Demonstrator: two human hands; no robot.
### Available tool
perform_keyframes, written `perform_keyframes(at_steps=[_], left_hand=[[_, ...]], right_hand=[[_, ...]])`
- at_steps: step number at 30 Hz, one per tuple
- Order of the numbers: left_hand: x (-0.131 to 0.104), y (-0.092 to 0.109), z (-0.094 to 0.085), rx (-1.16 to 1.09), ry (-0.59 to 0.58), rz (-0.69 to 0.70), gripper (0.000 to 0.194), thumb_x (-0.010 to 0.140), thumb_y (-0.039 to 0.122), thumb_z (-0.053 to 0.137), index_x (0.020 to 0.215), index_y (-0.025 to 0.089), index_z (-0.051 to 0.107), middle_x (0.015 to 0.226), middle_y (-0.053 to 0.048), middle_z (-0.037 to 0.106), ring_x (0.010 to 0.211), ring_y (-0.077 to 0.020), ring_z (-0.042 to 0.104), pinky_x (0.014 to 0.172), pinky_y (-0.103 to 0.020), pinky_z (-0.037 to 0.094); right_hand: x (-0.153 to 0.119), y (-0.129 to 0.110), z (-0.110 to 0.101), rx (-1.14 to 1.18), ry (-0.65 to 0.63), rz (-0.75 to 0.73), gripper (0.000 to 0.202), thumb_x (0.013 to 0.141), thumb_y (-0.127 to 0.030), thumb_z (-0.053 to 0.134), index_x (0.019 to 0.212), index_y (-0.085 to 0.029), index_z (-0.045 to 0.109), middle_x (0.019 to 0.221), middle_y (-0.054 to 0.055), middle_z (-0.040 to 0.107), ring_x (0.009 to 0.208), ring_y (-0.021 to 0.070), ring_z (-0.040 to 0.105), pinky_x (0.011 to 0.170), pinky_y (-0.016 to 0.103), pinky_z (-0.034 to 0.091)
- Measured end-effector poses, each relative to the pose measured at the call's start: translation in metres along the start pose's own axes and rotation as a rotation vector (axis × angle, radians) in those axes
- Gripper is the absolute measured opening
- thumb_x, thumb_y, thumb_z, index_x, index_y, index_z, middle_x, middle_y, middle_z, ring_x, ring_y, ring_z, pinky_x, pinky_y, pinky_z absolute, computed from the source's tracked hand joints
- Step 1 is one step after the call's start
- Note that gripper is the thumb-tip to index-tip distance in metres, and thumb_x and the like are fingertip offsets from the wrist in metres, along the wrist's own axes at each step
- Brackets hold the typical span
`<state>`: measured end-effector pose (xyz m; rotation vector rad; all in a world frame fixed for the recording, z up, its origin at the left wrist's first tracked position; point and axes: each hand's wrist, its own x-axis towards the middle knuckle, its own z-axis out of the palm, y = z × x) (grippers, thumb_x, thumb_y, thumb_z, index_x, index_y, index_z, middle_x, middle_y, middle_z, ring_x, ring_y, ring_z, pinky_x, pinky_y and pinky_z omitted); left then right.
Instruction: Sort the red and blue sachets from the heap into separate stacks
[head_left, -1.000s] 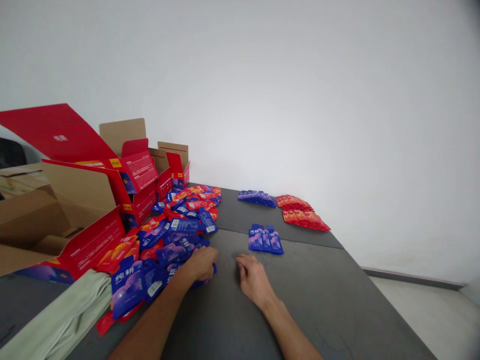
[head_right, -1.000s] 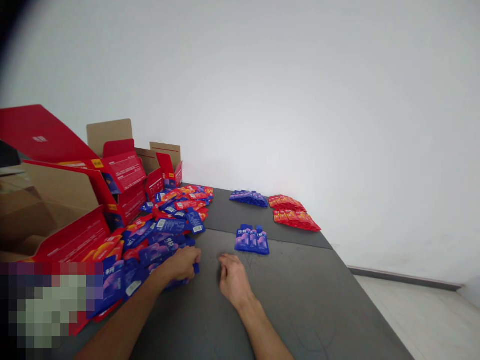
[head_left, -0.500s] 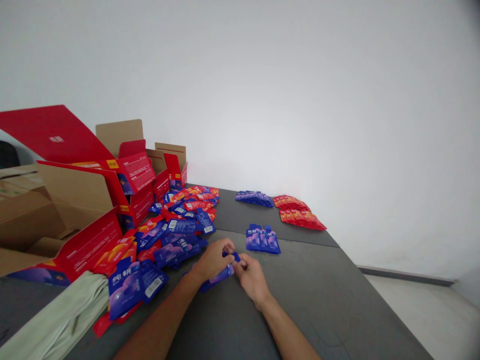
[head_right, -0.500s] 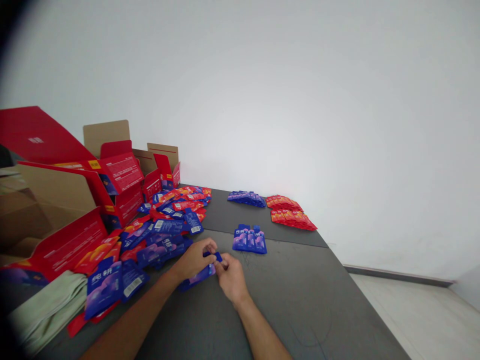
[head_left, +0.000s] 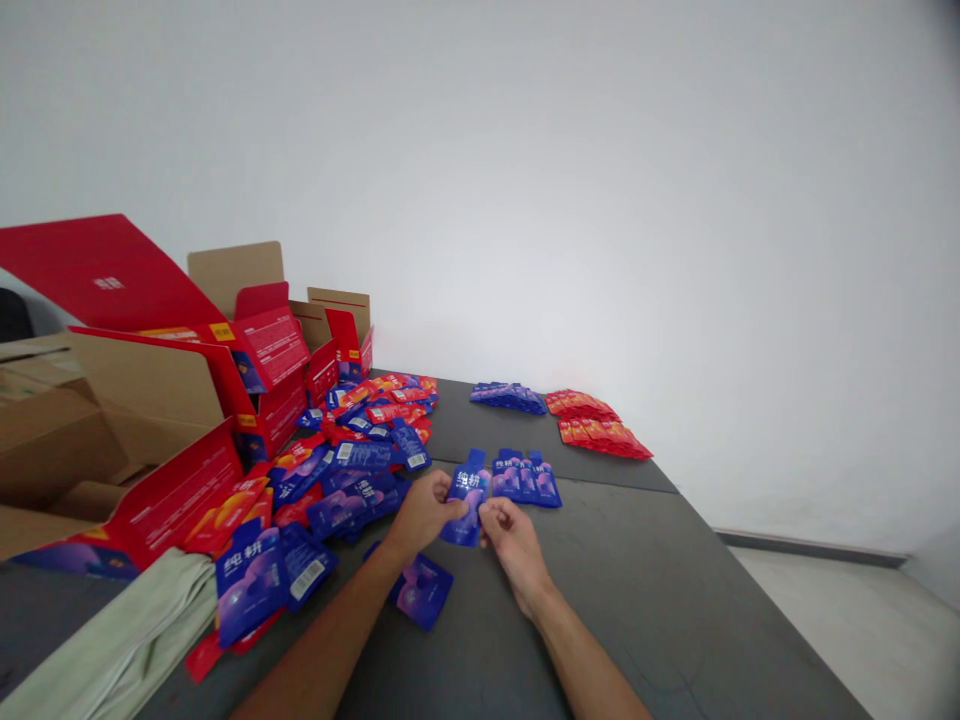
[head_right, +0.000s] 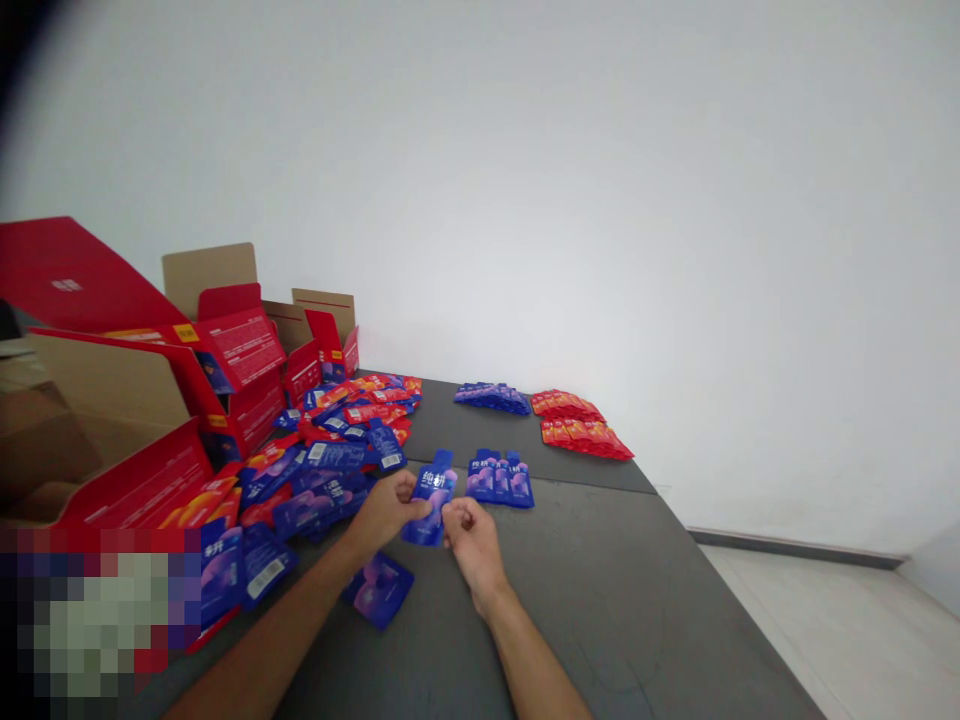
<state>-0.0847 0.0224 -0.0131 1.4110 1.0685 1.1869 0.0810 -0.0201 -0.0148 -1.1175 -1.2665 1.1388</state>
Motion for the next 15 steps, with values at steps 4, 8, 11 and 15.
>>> perform_keyframes(at_steps=[4,8,11,15], left_hand=[[-0.002,-0.002,0.004,-0.105,0.053,-0.095,0.034,0.065,0.036,0.079,0.081,0.014,0.057,0.075,-0.003,0.071,0.063,-0.0153,0.066,0.056,-0.024,0.05],[-0.007,0.001,0.012,-0.171,0.008,-0.26,0.042,0.071,0.047,0.073,0.091,0.016,0.055,0.063,-0.001,0.067,0.044,-0.015,0.061,0.039,-0.022,0.043],[-0.009,0.006,0.016,-0.237,0.003,-0.342,0.041,0.073,0.045,0.071,0.097,0.016,0.054,0.054,0.001,0.063,0.038,-0.0148,0.057,0.034,-0.021,0.04],[-0.008,0.007,0.012,-0.393,-0.02,-0.333,0.029,0.074,0.037,0.069,0.087,0.013,0.059,0.059,-0.001,0.064,0.039,-0.0111,0.055,0.035,-0.02,0.038]], right_hand=[[0.0,0.007,0.001,0.009,-0.057,0.04,0.041,0.081,-0.058,0.063,0.074,-0.017,0.06,0.057,-0.003,0.055,0.05,0.0095,0.047,0.051,0.021,0.036],[0.002,0.011,0.001,0.126,-0.053,0.094,0.042,0.079,-0.059,0.064,0.079,-0.017,0.061,0.061,-0.002,0.059,0.05,0.0097,0.049,0.047,0.02,0.035],[0.003,0.01,0.001,0.17,-0.061,0.104,0.044,0.081,-0.06,0.062,0.09,-0.017,0.061,0.063,0.0,0.062,0.05,0.0109,0.052,0.046,0.021,0.036],[0.002,0.007,0.001,0.045,-0.039,0.0,0.048,0.089,-0.057,0.05,0.117,-0.018,0.055,0.066,0.0,0.063,0.056,0.0138,0.055,0.051,0.023,0.041]])
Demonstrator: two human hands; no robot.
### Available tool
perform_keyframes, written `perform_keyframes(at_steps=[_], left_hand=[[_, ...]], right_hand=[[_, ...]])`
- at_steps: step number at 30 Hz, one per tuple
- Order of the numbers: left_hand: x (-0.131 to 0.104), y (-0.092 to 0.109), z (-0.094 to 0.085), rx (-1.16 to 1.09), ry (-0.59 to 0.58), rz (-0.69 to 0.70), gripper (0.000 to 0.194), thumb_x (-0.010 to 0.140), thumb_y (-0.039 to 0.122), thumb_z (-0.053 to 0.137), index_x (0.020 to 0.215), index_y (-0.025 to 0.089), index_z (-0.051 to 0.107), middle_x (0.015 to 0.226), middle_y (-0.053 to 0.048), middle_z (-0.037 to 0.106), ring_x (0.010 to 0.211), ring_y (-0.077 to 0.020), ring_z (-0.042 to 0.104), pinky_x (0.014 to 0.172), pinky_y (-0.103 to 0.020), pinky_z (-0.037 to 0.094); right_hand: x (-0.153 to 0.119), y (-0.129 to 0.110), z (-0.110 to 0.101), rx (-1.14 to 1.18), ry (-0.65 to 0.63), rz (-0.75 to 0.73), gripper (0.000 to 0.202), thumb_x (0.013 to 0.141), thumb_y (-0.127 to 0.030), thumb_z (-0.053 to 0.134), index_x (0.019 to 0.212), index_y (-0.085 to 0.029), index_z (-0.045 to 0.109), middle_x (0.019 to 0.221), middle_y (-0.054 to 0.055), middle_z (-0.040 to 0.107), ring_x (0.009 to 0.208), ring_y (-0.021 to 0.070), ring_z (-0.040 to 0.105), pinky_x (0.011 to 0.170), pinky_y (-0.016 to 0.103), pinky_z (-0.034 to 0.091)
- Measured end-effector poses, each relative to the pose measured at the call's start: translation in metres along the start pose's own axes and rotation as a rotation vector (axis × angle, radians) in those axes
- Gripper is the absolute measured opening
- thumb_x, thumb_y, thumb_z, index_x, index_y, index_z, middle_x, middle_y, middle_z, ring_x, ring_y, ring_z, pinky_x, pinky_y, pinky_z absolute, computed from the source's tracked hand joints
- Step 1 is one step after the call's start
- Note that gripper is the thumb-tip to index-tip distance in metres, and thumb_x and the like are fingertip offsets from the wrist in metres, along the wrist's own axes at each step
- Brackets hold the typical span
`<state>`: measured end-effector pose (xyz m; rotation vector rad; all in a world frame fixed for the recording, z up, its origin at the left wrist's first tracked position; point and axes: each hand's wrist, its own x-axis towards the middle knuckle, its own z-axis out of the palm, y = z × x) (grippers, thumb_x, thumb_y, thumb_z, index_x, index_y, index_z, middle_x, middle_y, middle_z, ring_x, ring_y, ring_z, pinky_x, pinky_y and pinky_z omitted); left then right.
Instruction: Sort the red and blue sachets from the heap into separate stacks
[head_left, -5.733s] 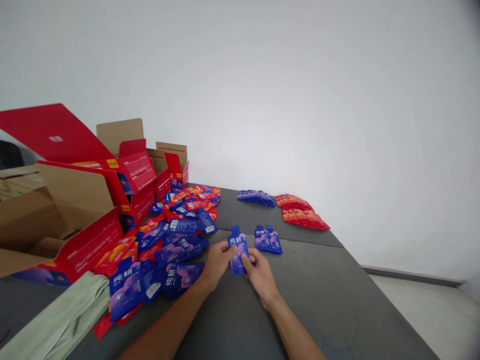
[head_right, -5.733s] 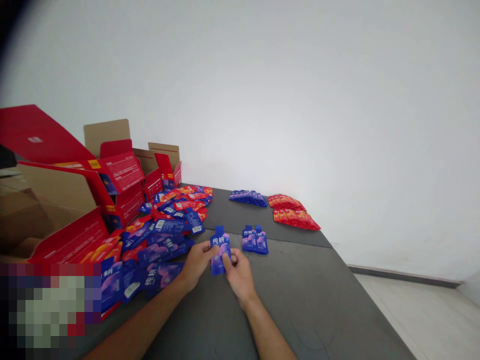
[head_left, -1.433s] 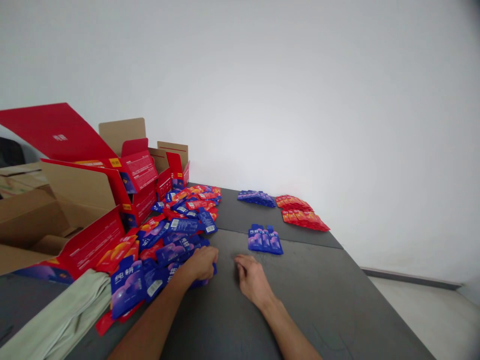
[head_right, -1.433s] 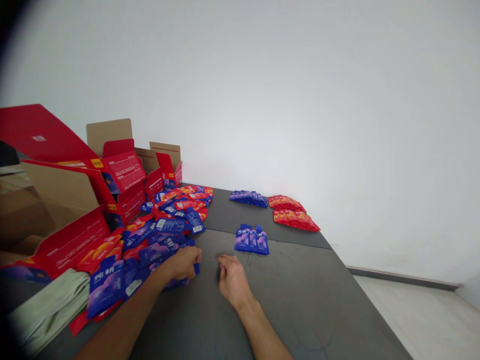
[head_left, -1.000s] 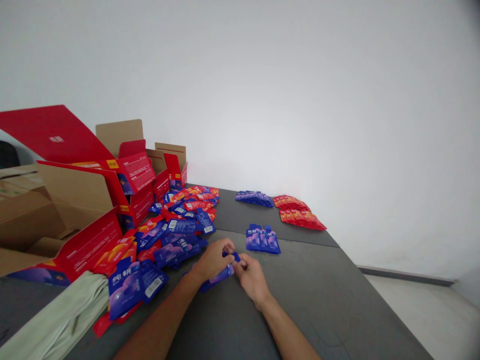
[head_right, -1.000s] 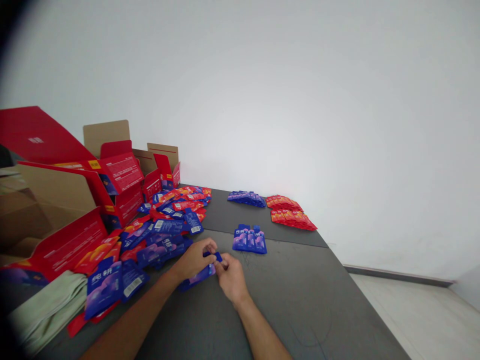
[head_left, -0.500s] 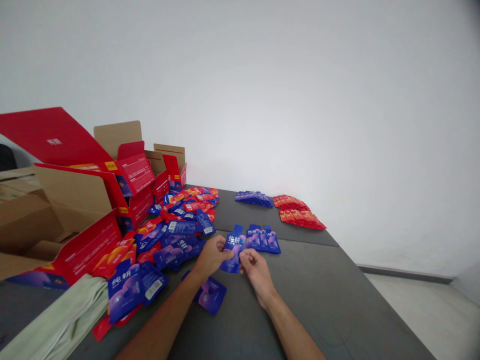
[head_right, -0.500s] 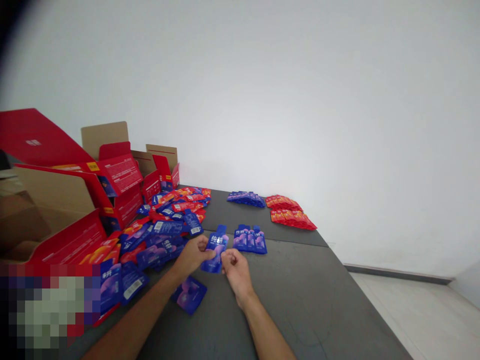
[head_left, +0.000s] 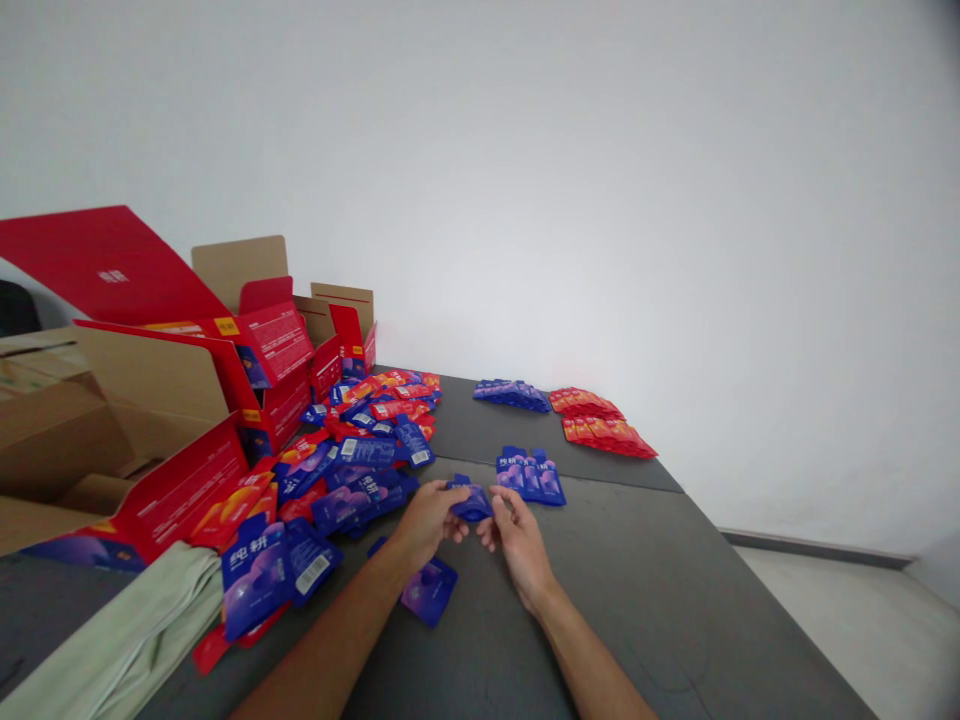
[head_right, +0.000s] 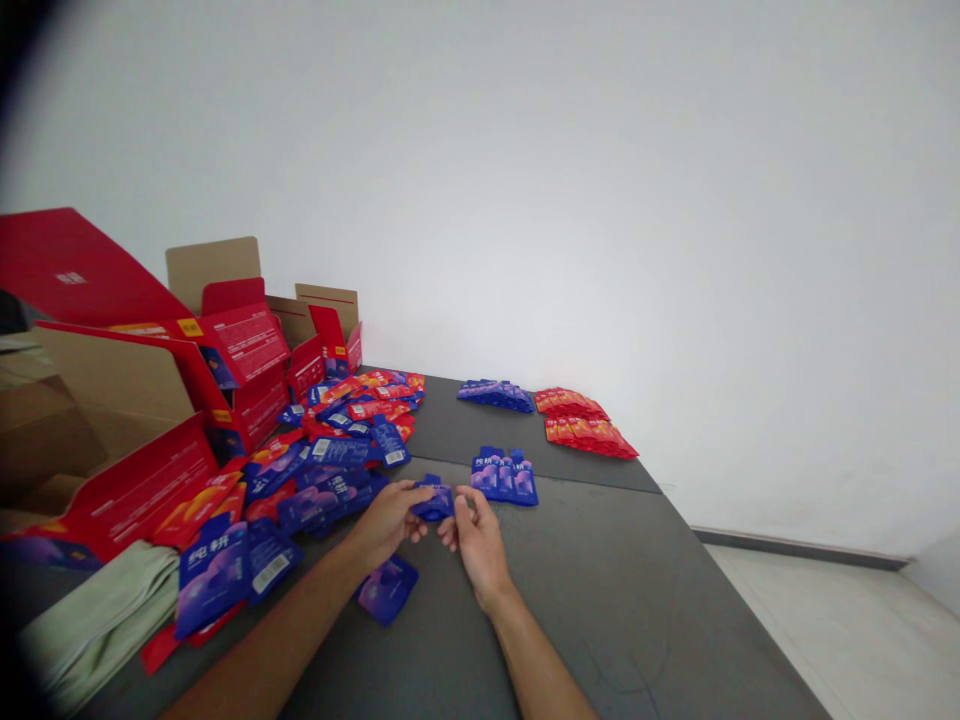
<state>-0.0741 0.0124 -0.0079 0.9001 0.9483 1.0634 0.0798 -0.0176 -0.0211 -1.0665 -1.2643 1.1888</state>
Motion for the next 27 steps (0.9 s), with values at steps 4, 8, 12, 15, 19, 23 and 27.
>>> perform_keyframes(at_steps=[4,8,12,15,19,23,27], left_hand=[[0.002,0.002,-0.007,-0.042,-0.005,-0.042,0.024,0.077,0.036,0.066,0.077,0.011,0.063,0.055,-0.002,0.062,0.041,-0.0097,0.054,0.037,-0.019,0.036],[0.001,0.002,-0.006,-0.039,-0.012,-0.055,0.024,0.075,0.036,0.067,0.075,0.012,0.063,0.053,-0.002,0.061,0.041,-0.0093,0.053,0.038,-0.019,0.035],[0.0,-0.003,-0.002,0.036,-0.077,-0.061,0.032,0.076,0.045,0.065,0.085,0.015,0.061,0.053,0.002,0.057,0.038,-0.0089,0.05,0.036,-0.018,0.03],[0.0,-0.002,-0.002,0.248,-0.012,-0.039,0.043,0.082,0.058,0.051,0.097,0.018,0.059,0.05,0.004,0.054,0.035,-0.0107,0.047,0.035,-0.019,0.027],[-0.003,0.008,-0.005,0.669,0.138,0.386,0.029,0.086,0.039,0.048,0.091,0.018,0.067,0.067,-0.001,0.062,0.058,-0.0137,0.058,0.052,-0.023,0.041],[-0.013,0.02,-0.006,0.84,-0.007,0.672,0.034,0.071,0.012,0.053,0.098,0.021,0.071,0.099,-0.004,0.066,0.088,-0.0171,0.059,0.07,-0.026,0.045],[-0.02,0.022,-0.002,0.874,-0.123,0.707,0.021,0.075,0.015,0.058,0.09,0.021,0.072,0.092,-0.004,0.068,0.092,-0.0183,0.058,0.079,-0.029,0.046]], right_hand=[[-0.005,-0.007,-0.003,-0.346,0.074,-0.289,0.037,0.091,-0.042,0.052,0.121,-0.02,0.057,0.083,0.002,0.064,0.069,0.015,0.057,0.066,0.027,0.048],[-0.008,-0.014,-0.005,-0.551,0.0,-0.511,0.036,0.088,-0.03,0.058,0.124,-0.025,0.06,0.108,0.008,0.06,0.089,0.0189,0.058,0.078,0.031,0.05],[-0.006,-0.013,-0.005,-0.598,-0.004,-0.567,0.03,0.088,-0.025,0.06,0.117,-0.027,0.066,0.107,0.008,0.058,0.101,0.0208,0.056,0.088,0.033,0.049],[-0.005,-0.011,-0.007,-0.613,0.033,-0.574,0.022,0.09,-0.026,0.058,0.109,-0.027,0.07,0.103,0.007,0.06,0.098,0.0198,0.057,0.088,0.033,0.049],[-0.004,-0.012,-0.011,-0.606,0.116,-0.575,0.018,0.092,-0.026,0.055,0.093,-0.025,0.073,0.094,0.006,0.063,0.092,0.0195,0.057,0.083,0.033,0.049],[-0.004,-0.012,-0.012,-0.593,0.151,-0.565,0.017,0.092,-0.026,0.056,0.087,-0.024,0.072,0.09,0.005,0.064,0.09,0.0193,0.057,0.082,0.033,0.048],[-0.003,-0.011,-0.01,-0.571,0.143,-0.543,0.016,0.091,-0.027,0.058,0.087,-0.024,0.072,0.088,0.005,0.064,0.088,0.0186,0.057,0.08,0.032,0.048]])
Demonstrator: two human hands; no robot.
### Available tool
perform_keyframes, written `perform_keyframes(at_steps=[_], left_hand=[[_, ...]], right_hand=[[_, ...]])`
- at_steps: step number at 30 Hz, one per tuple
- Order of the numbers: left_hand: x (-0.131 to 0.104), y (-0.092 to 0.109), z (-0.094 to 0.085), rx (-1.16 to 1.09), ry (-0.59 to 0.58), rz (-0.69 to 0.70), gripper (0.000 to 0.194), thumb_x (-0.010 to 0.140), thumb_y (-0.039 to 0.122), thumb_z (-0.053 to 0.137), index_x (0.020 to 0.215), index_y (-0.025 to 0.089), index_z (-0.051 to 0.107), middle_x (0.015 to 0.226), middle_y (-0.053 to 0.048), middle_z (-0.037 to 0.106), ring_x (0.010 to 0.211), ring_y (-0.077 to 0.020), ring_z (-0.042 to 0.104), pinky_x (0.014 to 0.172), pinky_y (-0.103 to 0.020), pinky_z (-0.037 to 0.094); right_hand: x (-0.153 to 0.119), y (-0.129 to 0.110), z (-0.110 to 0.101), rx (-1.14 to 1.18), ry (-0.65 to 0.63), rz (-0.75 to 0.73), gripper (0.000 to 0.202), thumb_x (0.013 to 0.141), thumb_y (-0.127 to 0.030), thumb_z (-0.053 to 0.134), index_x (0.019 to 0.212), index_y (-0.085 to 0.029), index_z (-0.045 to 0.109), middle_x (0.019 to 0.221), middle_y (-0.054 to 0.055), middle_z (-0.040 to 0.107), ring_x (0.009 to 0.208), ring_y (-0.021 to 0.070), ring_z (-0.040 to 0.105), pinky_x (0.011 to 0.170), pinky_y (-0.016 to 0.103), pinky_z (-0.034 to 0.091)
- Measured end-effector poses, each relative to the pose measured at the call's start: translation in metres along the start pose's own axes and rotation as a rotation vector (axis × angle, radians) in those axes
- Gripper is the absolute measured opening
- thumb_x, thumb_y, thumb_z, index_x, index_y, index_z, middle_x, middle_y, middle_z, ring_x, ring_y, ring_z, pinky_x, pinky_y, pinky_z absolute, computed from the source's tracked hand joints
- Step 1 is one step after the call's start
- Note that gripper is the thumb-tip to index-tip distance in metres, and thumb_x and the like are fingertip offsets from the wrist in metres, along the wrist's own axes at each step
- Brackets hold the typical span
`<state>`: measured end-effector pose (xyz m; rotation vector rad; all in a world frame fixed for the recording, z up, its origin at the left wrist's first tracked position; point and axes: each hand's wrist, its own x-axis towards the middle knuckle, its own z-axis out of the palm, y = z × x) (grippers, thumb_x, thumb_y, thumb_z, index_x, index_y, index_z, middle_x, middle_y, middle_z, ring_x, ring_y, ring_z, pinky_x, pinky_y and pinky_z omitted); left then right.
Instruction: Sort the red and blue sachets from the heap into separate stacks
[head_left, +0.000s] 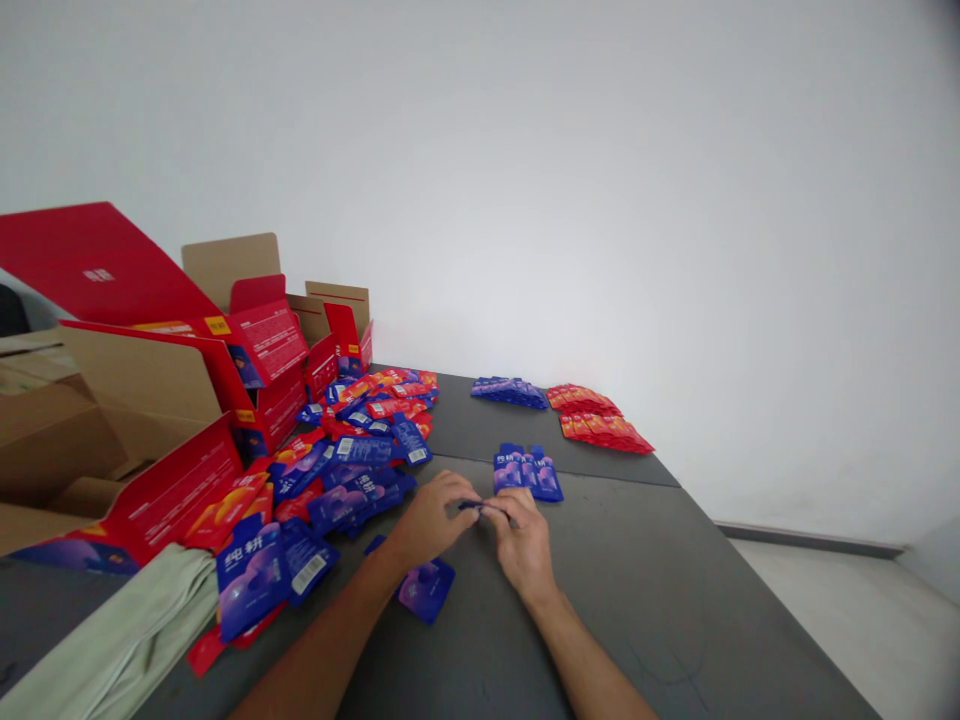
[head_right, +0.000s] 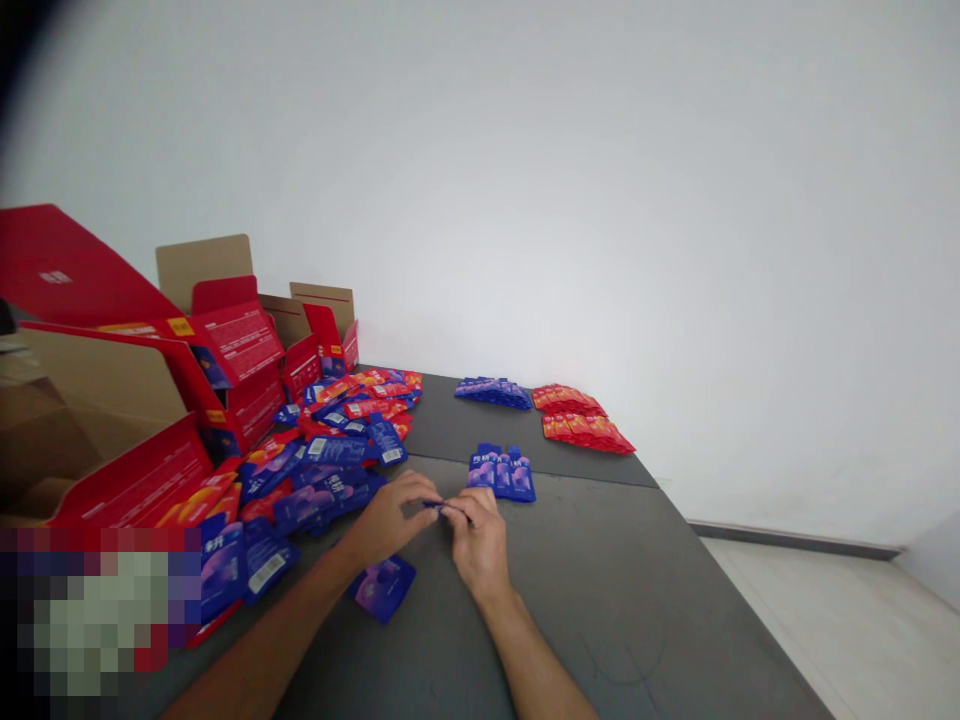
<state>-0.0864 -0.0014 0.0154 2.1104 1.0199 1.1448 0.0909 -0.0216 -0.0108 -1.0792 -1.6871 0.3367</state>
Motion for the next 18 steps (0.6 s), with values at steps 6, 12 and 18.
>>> perform_keyframes(at_steps=[6,12,18], left_hand=[[0.0,-0.006,0.009,-0.02,0.075,0.015,0.012,0.079,0.018,0.057,0.077,0.02,0.069,0.084,-0.004,0.067,0.09,-0.0184,0.058,0.084,-0.032,0.045],[0.006,-0.026,0.004,-0.355,0.21,-0.62,0.023,0.078,0.033,0.058,0.091,0.015,0.063,0.085,-0.006,0.069,0.076,-0.0183,0.064,0.068,-0.029,0.048],[0.003,-0.036,0.009,-0.851,0.025,-0.786,0.049,0.072,0.054,0.067,0.093,0.009,0.066,0.078,-0.01,0.071,0.064,-0.019,0.066,0.061,-0.03,0.052]], right_hand=[[-0.001,0.0,0.002,0.035,-0.003,-0.008,0.013,0.089,-0.026,0.061,0.087,-0.024,0.074,0.085,0.004,0.064,0.084,0.0183,0.058,0.078,0.032,0.049],[-0.001,0.0,-0.001,0.041,0.076,-0.117,0.016,0.089,-0.02,0.061,0.094,-0.027,0.075,0.089,0.005,0.067,0.085,0.0182,0.06,0.077,0.033,0.05],[-0.001,-0.004,0.004,0.128,-0.085,-0.21,0.026,0.086,-0.014,0.06,0.099,-0.031,0.075,0.101,0.005,0.07,0.097,0.0197,0.061,0.084,0.036,0.052]])
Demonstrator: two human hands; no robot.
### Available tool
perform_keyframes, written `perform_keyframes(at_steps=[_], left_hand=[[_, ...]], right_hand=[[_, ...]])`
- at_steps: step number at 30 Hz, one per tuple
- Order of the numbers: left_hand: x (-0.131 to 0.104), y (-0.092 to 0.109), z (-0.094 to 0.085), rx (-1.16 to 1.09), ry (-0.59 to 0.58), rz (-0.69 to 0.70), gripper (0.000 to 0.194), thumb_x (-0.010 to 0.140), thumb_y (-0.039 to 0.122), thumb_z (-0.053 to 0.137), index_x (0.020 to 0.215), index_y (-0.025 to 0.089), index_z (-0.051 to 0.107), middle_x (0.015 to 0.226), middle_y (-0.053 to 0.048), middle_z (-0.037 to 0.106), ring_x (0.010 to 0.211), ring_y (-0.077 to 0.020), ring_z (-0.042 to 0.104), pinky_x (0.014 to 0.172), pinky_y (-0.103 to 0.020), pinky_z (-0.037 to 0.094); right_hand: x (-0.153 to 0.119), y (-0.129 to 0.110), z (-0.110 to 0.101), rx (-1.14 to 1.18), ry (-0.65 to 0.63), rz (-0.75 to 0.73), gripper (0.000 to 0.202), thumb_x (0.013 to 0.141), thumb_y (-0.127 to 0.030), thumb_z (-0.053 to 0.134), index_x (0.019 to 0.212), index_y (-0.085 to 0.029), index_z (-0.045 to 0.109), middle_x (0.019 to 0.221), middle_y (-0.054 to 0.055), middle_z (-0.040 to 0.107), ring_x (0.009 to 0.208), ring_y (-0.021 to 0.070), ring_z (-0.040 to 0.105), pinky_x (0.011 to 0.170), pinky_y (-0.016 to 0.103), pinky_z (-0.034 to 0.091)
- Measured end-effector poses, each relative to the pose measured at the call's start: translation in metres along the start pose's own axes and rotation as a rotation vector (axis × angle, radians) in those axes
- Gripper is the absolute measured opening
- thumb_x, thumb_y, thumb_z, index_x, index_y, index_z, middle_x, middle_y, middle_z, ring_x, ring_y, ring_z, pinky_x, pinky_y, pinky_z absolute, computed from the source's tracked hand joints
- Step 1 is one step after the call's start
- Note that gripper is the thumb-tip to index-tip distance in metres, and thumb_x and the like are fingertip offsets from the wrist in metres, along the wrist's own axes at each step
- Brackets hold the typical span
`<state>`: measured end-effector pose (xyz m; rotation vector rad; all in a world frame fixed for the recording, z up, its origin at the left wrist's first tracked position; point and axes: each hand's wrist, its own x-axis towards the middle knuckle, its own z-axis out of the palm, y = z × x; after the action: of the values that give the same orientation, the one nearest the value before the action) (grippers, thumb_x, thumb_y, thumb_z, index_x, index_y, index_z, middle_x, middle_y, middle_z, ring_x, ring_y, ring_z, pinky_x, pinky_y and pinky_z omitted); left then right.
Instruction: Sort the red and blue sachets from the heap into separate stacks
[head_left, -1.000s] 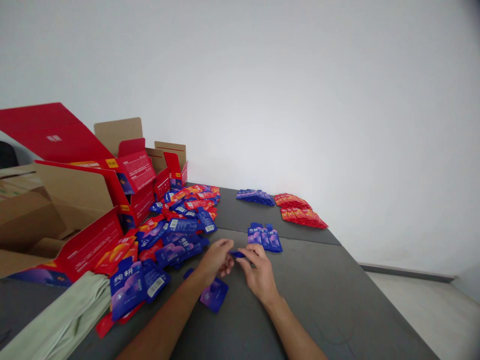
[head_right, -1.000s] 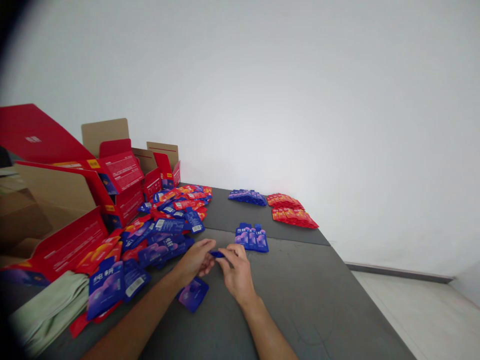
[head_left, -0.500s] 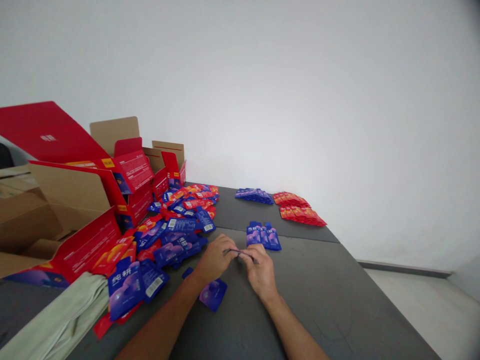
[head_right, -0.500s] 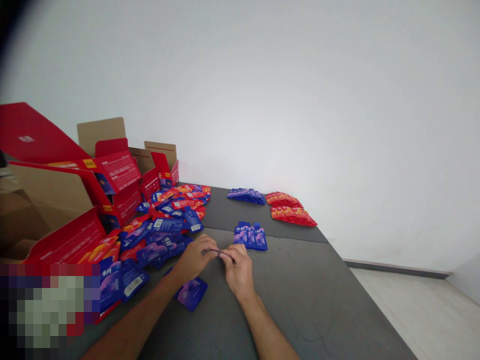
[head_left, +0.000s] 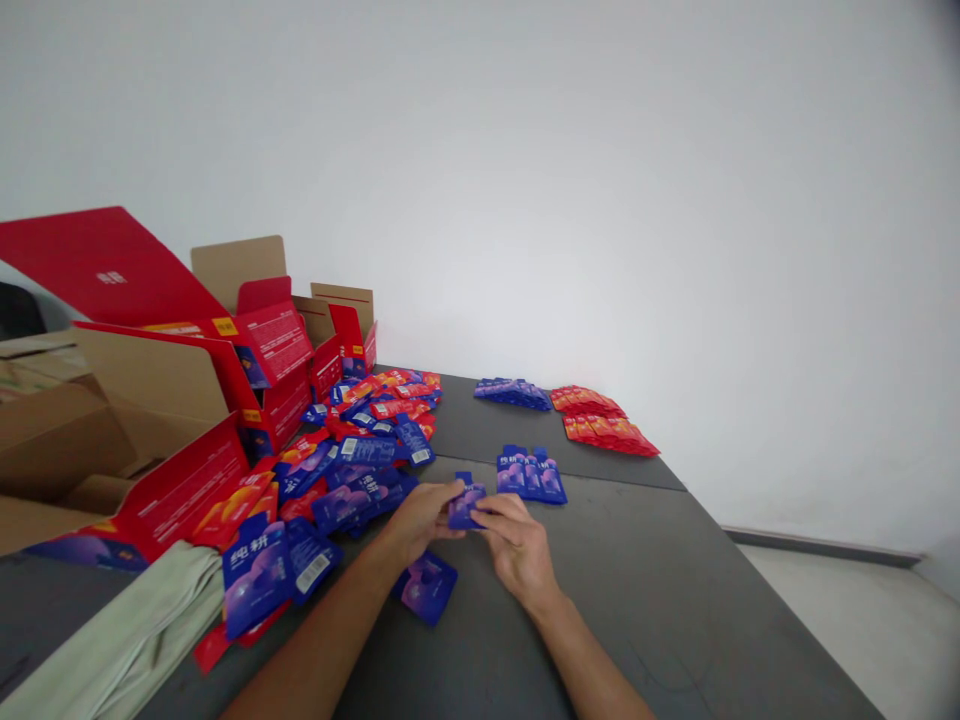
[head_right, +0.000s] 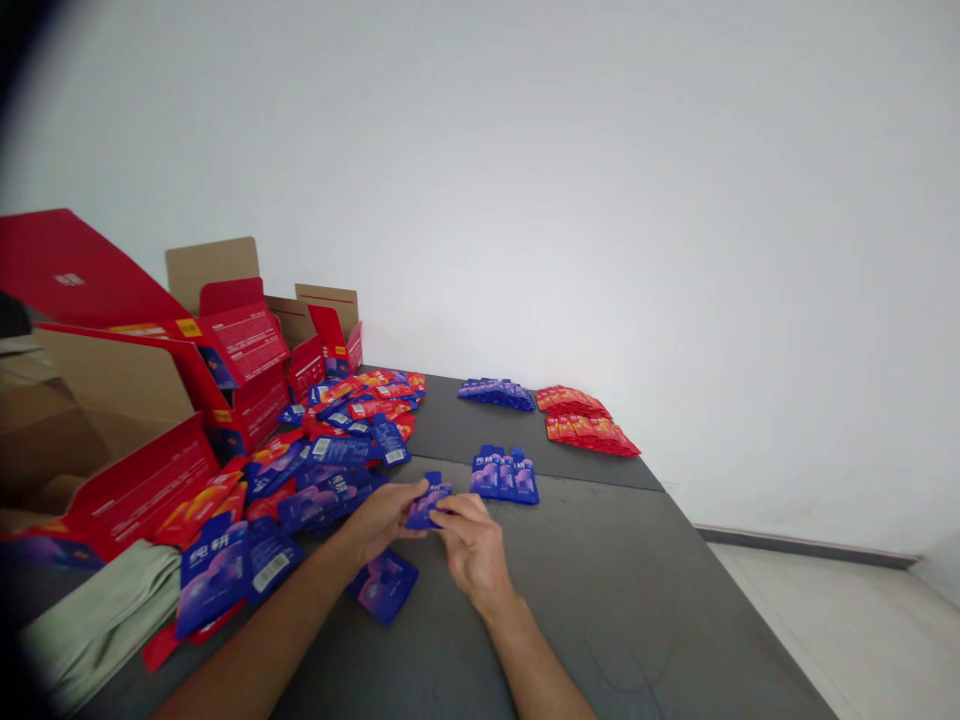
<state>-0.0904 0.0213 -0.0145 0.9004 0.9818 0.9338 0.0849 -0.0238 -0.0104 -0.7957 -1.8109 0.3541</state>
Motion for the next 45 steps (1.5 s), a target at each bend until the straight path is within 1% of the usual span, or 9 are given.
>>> perform_keyframes(at_steps=[6,12,19,25,30,33,38,42,45], left_hand=[[0.01,-0.011,-0.005,-0.015,0.11,0.187,0.041,0.058,0.027,0.082,0.093,0.011,0.066,0.076,-0.006,0.072,0.058,-0.0148,0.064,0.055,-0.025,0.049],[0.0,-0.005,0.006,0.112,-0.008,0.282,0.036,0.06,0.027,0.082,0.087,0.011,0.065,0.077,-0.007,0.072,0.066,-0.0177,0.067,0.062,-0.026,0.051],[-0.009,-0.003,0.011,0.102,-0.116,0.171,0.029,0.065,0.033,0.077,0.08,0.012,0.062,0.076,-0.008,0.071,0.067,-0.0201,0.068,0.064,-0.033,0.055],[-0.003,-0.01,0.012,0.145,0.029,0.157,0.023,0.067,0.032,0.07,0.068,0.014,0.057,0.064,-0.005,0.066,0.054,-0.0165,0.063,0.054,-0.03,0.053],[0.003,-0.01,0.013,0.106,0.187,0.217,0.027,0.069,0.035,0.071,0.082,0.014,0.059,0.068,-0.003,0.066,0.057,-0.0153,0.064,0.053,-0.027,0.054],[0.002,-0.012,0.017,0.045,0.267,0.171,0.041,0.067,0.037,0.075,0.095,0.017,0.052,0.072,-0.002,0.066,0.061,-0.0174,0.066,0.053,-0.031,0.056],[0.01,-0.022,0.03,0.052,0.073,0.241,0.049,0.061,0.022,0.077,0.1,0.019,0.048,0.086,-0.004,0.069,0.069,-0.0182,0.068,0.062,-0.034,0.059],[0.041,-0.029,0.031,0.203,0.141,0.286,0.033,0.063,0.009,0.067,0.095,0.013,0.058,0.08,-0.005,0.069,0.065,-0.0162,0.066,0.061,-0.03,0.057],[0.067,-0.031,0.031,0.329,0.166,0.306,0.038,0.064,0.003,0.06,0.101,0.012,0.061,0.085,-0.007,0.07,0.07,-0.0161,0.067,0.062,-0.028,0.055]], right_hand=[[-0.001,-0.002,-0.004,-0.014,-0.224,0.147,0.053,0.071,-0.001,0.05,0.114,-0.027,0.068,0.123,0.005,0.062,0.116,0.0216,0.052,0.102,0.04,0.043],[-0.001,0.008,-0.001,0.123,0.079,0.486,0.021,0.087,-0.03,0.056,0.103,-0.02,0.063,0.089,0.002,0.062,0.08,0.0165,0.056,0.074,0.028,0.046],[0.001,0.011,-0.004,0.34,0.186,0.678,0.033,0.084,-0.049,0.062,0.074,-0.018,0.059,0.064,-0.003,0.051,0.058,0.011,0.042,0.055,0.024,0.034],[0.001,0.01,-0.004,0.383,0.16,0.751,0.034,0.084,-0.051,0.062,0.08,-0.017,0.06,0.063,-0.003,0.053,0.054,0.01,0.045,0.051,0.022,0.036],[-0.003,0.008,-0.005,0.429,-0.054,0.904,0.04,0.078,-0.049,0.067,0.1,-0.019,0.053,0.061,-0.004,0.06,0.049,0.0132,0.054,0.043,0.021,0.037],[-0.005,0.014,-0.003,0.453,0.007,0.868,0.04,0.076,-0.045,0.069,0.1,-0.019,0.051,0.058,-0.004,0.06,0.047,0.012,0.053,0.045,0.021,0.039],[-0.008,0.033,-0.001,0.358,0.121,0.767,0.038,0.081,-0.05,0.061,0.1,-0.017,0.056,0.06,-0.002,0.061,0.05,0.0142,0.055,0.049,0.024,0.043],[-0.008,0.053,-0.013,-0.093,0.119,0.539,0.031,0.087,-0.039,0.052,0.105,-0.017,0.064,0.089,0.008,0.07,0.081,0.0225,0.065,0.077,0.036,0.051],[-0.007,0.07,-0.027,-0.48,0.098,0.329,0.031,0.087,-0.023,0.047,0.109,-0.013,0.067,0.119,0.015,0.064,0.114,0.0272,0.054,0.103,0.043,0.039]])
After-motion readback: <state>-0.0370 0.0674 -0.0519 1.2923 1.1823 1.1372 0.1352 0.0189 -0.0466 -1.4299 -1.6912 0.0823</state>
